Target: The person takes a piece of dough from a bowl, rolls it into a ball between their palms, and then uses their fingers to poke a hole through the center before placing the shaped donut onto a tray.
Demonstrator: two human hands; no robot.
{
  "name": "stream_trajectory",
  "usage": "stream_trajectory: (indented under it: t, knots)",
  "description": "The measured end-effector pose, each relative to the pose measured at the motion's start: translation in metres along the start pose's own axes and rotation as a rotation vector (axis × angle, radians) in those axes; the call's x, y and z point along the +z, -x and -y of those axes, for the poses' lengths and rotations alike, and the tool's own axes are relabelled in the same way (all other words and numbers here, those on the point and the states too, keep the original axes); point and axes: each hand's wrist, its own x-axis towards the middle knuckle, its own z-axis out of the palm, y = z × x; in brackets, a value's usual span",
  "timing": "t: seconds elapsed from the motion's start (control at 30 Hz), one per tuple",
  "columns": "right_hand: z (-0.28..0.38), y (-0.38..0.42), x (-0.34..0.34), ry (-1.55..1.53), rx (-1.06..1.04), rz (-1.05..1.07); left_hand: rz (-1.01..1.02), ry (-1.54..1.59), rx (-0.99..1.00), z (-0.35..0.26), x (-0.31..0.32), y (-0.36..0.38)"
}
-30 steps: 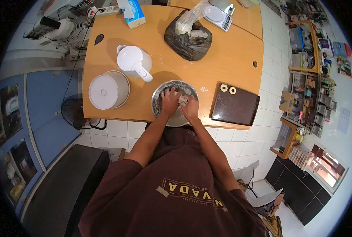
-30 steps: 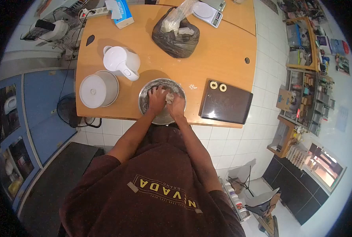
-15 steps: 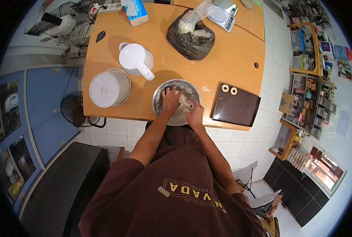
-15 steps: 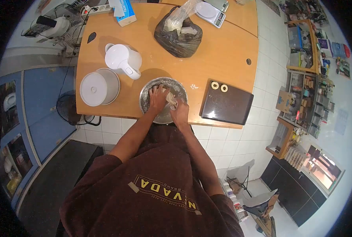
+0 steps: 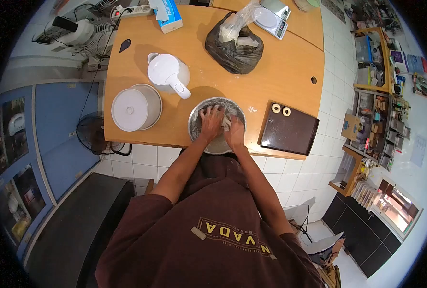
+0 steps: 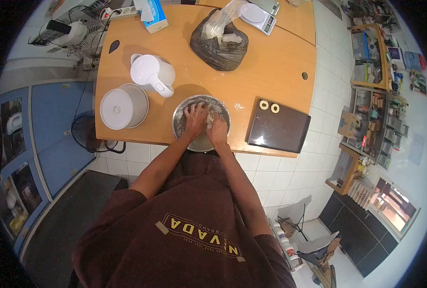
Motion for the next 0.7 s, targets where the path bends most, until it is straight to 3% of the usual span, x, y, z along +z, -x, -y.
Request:
stream_trajectory:
  t: [0.17, 0.7]
  knots:
    - [0.006, -0.003, -0.011, 0.020, 0.021, 0.025, 0.055, -0.002, 0.078, -0.006, 0.002, -0.004]
    - [0.024, 0.015, -0.037, -0.058, 0.135, -0.076, 0.141, -0.144, 0.001, -0.011, 0.006, -0.003]
